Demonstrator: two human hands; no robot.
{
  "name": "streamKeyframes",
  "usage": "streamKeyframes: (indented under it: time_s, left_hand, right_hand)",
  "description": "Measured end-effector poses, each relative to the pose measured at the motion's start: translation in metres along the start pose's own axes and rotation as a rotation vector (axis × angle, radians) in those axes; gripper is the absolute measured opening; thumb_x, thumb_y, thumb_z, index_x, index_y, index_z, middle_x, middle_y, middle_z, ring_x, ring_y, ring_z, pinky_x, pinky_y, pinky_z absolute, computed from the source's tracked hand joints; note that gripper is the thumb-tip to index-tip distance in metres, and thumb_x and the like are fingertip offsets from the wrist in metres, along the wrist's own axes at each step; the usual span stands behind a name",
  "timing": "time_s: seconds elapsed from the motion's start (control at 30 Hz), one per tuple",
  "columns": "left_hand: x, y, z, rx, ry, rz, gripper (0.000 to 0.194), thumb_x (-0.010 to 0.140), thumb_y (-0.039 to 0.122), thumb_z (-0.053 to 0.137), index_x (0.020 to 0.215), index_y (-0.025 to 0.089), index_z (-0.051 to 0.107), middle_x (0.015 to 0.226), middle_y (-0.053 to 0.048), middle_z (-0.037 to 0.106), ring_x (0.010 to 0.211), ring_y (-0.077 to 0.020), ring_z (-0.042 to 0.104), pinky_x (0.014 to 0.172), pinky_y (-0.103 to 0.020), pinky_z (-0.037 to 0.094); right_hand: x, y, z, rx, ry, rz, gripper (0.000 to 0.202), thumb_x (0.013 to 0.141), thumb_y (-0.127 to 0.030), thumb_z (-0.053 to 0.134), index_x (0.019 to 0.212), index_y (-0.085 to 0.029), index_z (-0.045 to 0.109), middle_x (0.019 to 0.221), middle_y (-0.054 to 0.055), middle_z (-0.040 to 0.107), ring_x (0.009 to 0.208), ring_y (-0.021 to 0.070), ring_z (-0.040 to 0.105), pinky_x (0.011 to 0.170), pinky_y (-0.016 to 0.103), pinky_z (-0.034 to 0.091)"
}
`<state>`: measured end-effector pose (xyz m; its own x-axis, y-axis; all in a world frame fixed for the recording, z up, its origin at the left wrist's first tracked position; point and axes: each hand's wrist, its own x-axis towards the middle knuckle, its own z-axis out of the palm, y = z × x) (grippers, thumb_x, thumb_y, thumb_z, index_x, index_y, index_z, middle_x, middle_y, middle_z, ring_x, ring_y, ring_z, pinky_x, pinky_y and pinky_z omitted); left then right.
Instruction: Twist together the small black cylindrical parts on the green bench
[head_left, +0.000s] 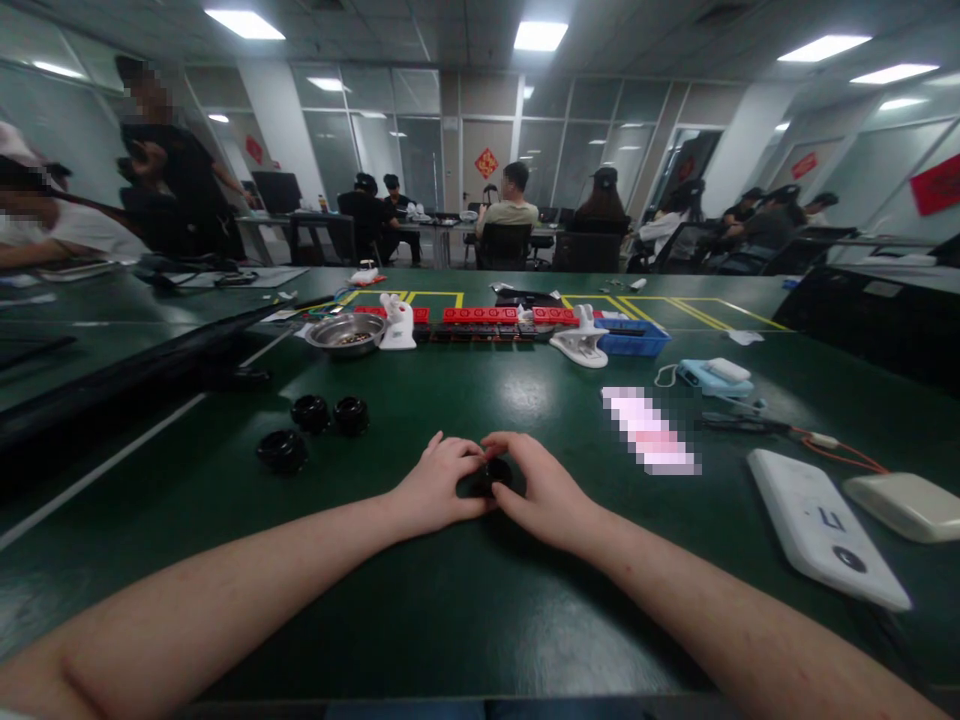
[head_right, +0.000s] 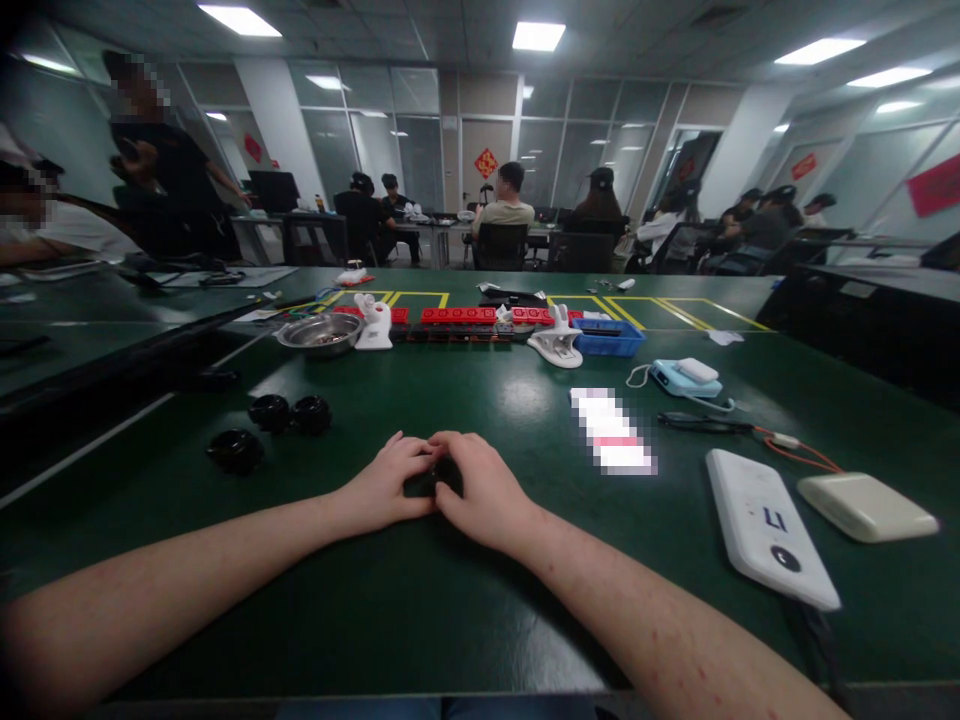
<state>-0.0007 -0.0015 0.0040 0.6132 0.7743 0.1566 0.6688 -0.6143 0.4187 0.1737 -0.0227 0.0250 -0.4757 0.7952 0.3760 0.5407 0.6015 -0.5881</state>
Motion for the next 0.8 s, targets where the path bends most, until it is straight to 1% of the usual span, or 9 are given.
streamKeyframes:
  time_s: [0.07, 0.13, 0.3, 0.4, 0.47, 0.57, 0.63, 0.7, 0.8]
  left_hand:
    - [0.0003, -0.0010, 0.0005, 0.005, 0.001, 0.000, 0.034, 0.067, 0.040, 0.060, 0.096, 0.022, 0.058, 0.108, -0.005, 0.052, 0.106, -0.0251, 0.044, 0.098, -0.056, 0.015]
    - [0.0003, -0.0013, 0.0008, 0.006, 0.000, 0.002, 0.033, 0.067, 0.040, 0.060, 0.094, 0.022, 0.058, 0.107, -0.004, 0.052, 0.105, -0.0249, 0.044, 0.098, -0.056, 0.016]
    - [-0.0003, 0.0001, 0.0008, -0.002, 0.020, -0.001, 0.033, 0.068, 0.042, 0.059, 0.095, 0.023, 0.057, 0.104, -0.004, 0.053, 0.102, -0.0235, 0.046, 0.098, -0.055, 0.016]
    - [-0.0003, 0.0001, 0.0010, 0.007, 0.014, 0.003, 0.031, 0.069, 0.041, 0.058, 0.094, 0.023, 0.057, 0.104, -0.004, 0.053, 0.102, -0.0234, 0.046, 0.098, -0.055, 0.016]
    - [-0.0002, -0.0005, 0.0012, 0.009, 0.007, 0.005, 0.032, 0.068, 0.041, 0.058, 0.095, 0.023, 0.057, 0.104, -0.004, 0.053, 0.103, -0.0239, 0.045, 0.098, -0.056, 0.015]
    - [0.0001, -0.0017, 0.0013, 0.007, 0.002, 0.003, 0.035, 0.067, 0.040, 0.059, 0.098, 0.023, 0.056, 0.106, -0.004, 0.052, 0.104, -0.0245, 0.045, 0.098, -0.056, 0.015]
    - [0.0002, -0.0022, 0.0012, 0.009, -0.002, 0.004, 0.034, 0.067, 0.039, 0.060, 0.097, 0.023, 0.057, 0.108, -0.004, 0.052, 0.106, -0.0249, 0.044, 0.099, -0.056, 0.015]
    - [0.0001, -0.0022, 0.0010, 0.009, -0.005, 0.005, 0.032, 0.067, 0.038, 0.060, 0.095, 0.023, 0.057, 0.108, -0.004, 0.052, 0.106, -0.0250, 0.043, 0.099, -0.056, 0.015]
    - [-0.0001, -0.0017, 0.0009, 0.005, -0.004, 0.004, 0.032, 0.068, 0.040, 0.059, 0.095, 0.023, 0.057, 0.106, -0.004, 0.052, 0.104, -0.0246, 0.045, 0.098, -0.056, 0.015]
  right_hand:
    - [-0.0006, 0.0006, 0.0003, 0.009, 0.007, -0.020, 0.046, 0.064, -0.006, 0.050, 0.108, -0.019, 0.044, 0.105, 0.006, 0.053, 0.099, 0.0191, 0.048, 0.087, 0.036, 0.038]
    - [-0.0001, 0.0016, 0.0011, -0.011, 0.038, 0.004, 0.044, 0.066, -0.011, 0.053, 0.108, -0.019, 0.043, 0.107, 0.008, 0.053, 0.101, 0.0208, 0.047, 0.087, 0.038, 0.038]
    - [0.0034, 0.0021, 0.0026, -0.114, 0.082, 0.118, 0.037, 0.067, -0.030, 0.061, 0.100, -0.017, 0.048, 0.089, 0.006, 0.056, 0.084, 0.0215, 0.051, 0.075, 0.038, 0.042]
    - [0.0039, 0.0012, 0.0024, -0.123, 0.035, 0.121, 0.033, 0.066, -0.027, 0.062, 0.095, -0.018, 0.049, 0.083, 0.004, 0.055, 0.079, 0.0201, 0.051, 0.072, 0.036, 0.043]
    - [0.0032, 0.0007, 0.0020, -0.084, 0.009, 0.102, 0.032, 0.066, -0.018, 0.058, 0.096, -0.019, 0.048, 0.086, 0.004, 0.055, 0.082, 0.0191, 0.051, 0.074, 0.035, 0.042]
    - [0.0013, 0.0001, 0.0018, -0.003, -0.019, 0.056, 0.041, 0.064, -0.008, 0.053, 0.103, -0.020, 0.045, 0.095, 0.004, 0.055, 0.089, 0.0183, 0.051, 0.080, 0.034, 0.041]
    - [0.0003, -0.0001, 0.0021, 0.017, -0.025, 0.034, 0.046, 0.064, -0.010, 0.054, 0.108, -0.020, 0.043, 0.102, 0.006, 0.054, 0.095, 0.0194, 0.050, 0.083, 0.036, 0.040]
    - [0.0002, -0.0001, 0.0027, 0.005, -0.007, 0.038, 0.046, 0.066, -0.017, 0.058, 0.110, -0.019, 0.043, 0.106, 0.008, 0.053, 0.098, 0.0213, 0.048, 0.085, 0.038, 0.039]
    - [0.0017, 0.0002, 0.0031, -0.042, 0.031, 0.086, 0.042, 0.066, -0.026, 0.062, 0.104, -0.019, 0.046, 0.099, 0.007, 0.055, 0.093, 0.0221, 0.050, 0.082, 0.039, 0.040]
